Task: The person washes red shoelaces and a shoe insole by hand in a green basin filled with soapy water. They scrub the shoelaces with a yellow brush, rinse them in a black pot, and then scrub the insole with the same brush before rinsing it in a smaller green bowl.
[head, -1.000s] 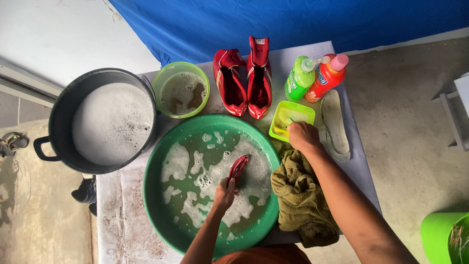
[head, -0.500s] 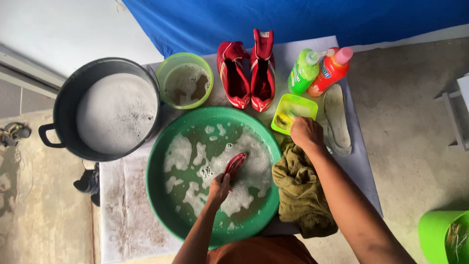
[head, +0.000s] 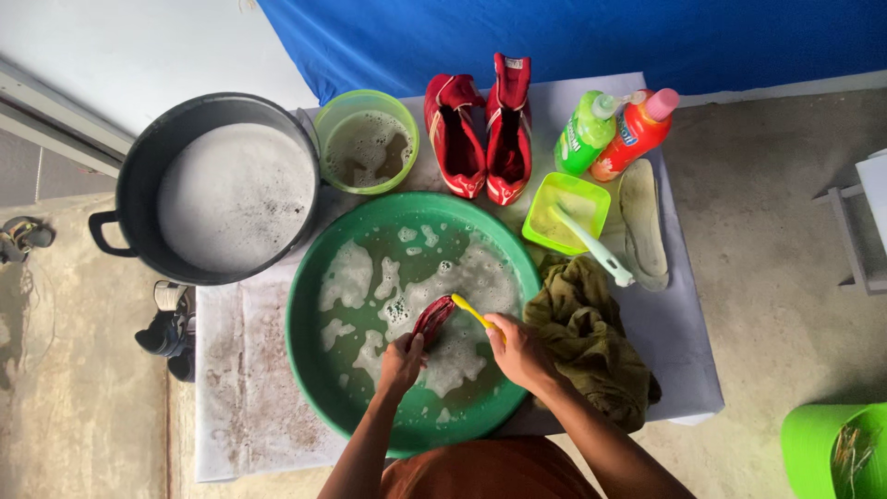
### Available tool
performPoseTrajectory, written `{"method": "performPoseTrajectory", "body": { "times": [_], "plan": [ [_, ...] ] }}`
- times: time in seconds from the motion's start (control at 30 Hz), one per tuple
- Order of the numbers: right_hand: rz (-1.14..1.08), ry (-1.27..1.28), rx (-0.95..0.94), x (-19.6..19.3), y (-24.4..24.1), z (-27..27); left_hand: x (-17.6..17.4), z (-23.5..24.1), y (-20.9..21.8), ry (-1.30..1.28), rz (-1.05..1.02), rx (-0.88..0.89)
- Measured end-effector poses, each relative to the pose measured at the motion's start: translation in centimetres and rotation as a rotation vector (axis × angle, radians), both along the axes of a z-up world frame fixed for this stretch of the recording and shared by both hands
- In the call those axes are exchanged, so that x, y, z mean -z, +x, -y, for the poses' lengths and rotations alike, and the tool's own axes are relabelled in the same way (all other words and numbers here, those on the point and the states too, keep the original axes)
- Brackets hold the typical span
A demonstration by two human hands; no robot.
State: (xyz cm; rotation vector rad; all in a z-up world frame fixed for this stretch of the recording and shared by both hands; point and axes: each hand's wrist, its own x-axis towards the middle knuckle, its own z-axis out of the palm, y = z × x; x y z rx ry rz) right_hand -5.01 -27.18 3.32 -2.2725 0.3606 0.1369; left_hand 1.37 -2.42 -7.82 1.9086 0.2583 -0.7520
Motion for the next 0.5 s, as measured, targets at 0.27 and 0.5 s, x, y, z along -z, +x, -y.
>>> {"method": "performPoseTrajectory", "body": {
  "times": [0.27,0.5],
  "plan": [
    [-0.012,-0.028,-0.014,3.3,-0.8,-3.4,-1.0,-3.0,0.4,-0.026,0.045,0.048],
    [0.002,-0.011,0.034,4.8,-1.5,-8.2,0.5,-4.1,0.5,0.188,0.302,0.23]
  ]
}}
